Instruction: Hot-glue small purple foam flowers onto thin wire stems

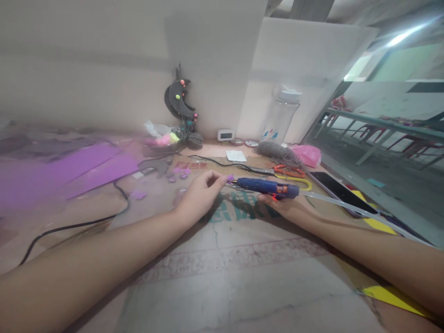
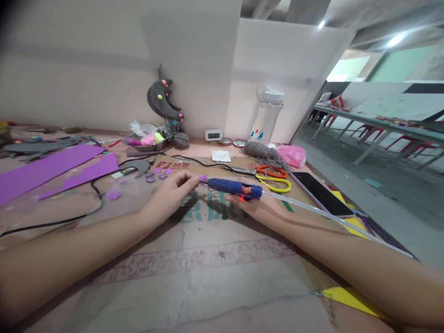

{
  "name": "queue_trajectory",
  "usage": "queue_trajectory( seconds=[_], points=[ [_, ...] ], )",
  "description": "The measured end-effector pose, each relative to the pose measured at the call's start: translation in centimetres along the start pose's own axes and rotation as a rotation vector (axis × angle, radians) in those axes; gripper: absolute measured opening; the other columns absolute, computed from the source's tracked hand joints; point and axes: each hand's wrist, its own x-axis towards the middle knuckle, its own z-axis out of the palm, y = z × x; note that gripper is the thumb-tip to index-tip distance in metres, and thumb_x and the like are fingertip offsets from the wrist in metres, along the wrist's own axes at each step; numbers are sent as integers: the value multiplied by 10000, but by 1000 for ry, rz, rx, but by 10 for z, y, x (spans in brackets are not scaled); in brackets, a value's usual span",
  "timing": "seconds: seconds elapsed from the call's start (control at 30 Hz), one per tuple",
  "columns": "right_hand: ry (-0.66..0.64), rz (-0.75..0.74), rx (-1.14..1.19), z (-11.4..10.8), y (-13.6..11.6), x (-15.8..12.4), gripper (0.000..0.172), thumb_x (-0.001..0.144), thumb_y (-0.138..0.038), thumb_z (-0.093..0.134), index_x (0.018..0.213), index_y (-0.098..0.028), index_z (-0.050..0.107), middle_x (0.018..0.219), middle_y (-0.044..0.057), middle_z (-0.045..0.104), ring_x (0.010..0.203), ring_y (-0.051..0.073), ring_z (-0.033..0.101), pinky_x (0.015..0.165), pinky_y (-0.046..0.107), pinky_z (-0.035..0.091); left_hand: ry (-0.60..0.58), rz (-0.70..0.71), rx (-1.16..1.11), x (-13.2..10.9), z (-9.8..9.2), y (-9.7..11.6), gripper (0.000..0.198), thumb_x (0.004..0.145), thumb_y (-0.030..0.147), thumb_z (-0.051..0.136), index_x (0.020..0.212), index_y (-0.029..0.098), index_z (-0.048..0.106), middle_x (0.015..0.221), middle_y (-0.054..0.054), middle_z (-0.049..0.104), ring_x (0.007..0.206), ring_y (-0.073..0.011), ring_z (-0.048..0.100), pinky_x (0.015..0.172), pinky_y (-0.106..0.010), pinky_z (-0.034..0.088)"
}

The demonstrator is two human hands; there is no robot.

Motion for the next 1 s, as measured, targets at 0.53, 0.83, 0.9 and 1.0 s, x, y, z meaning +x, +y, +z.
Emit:
queue_trajectory(
  seconds=[0.53, 0.83, 0.9, 1.0],
  points=[
    [7, -37, -11, 1, 7, 0, 139, 815, -375, 645, 810, -237, 649, 744, -6, 691, 674, 208, 643, 593, 298, 541, 26, -20, -25, 1, 1, 2, 260, 847, 405, 587, 698, 192, 564, 686, 19, 562, 661, -142, 493, 653, -268, 379],
    [17, 0, -33, 1, 1, 1, 172, 809, -410, 628, 810, -238, 645, 750, 2, 696, 675, 214, 651, 589, 303, 539, 11, -46, -43, 2, -1, -4, 292, 852, 455, 579, 732, 189, 563, 695, 27, 536, 659, -134, 469, 633, -266, 341],
    [23, -8, -39, 1, 0, 1, 165, 809, -407, 627, 807, -244, 651, 751, 4, 699, 676, 212, 653, 588, 296, 536, 15, -53, -45, 2, -1, -4, 292, 846, 457, 584, 733, 188, 567, 691, 27, 530, 660, -134, 466, 631, -268, 338],
    [24, -12, -59, 0, 1, 2, 152, 816, -398, 629, 814, -251, 666, 772, 1, 711, 713, 212, 662, 613, 283, 534, 19, -59, -53, 3, -1, -5, 293, 836, 457, 592, 725, 187, 566, 680, 30, 522, 654, -134, 463, 625, -270, 335]
  ],
)
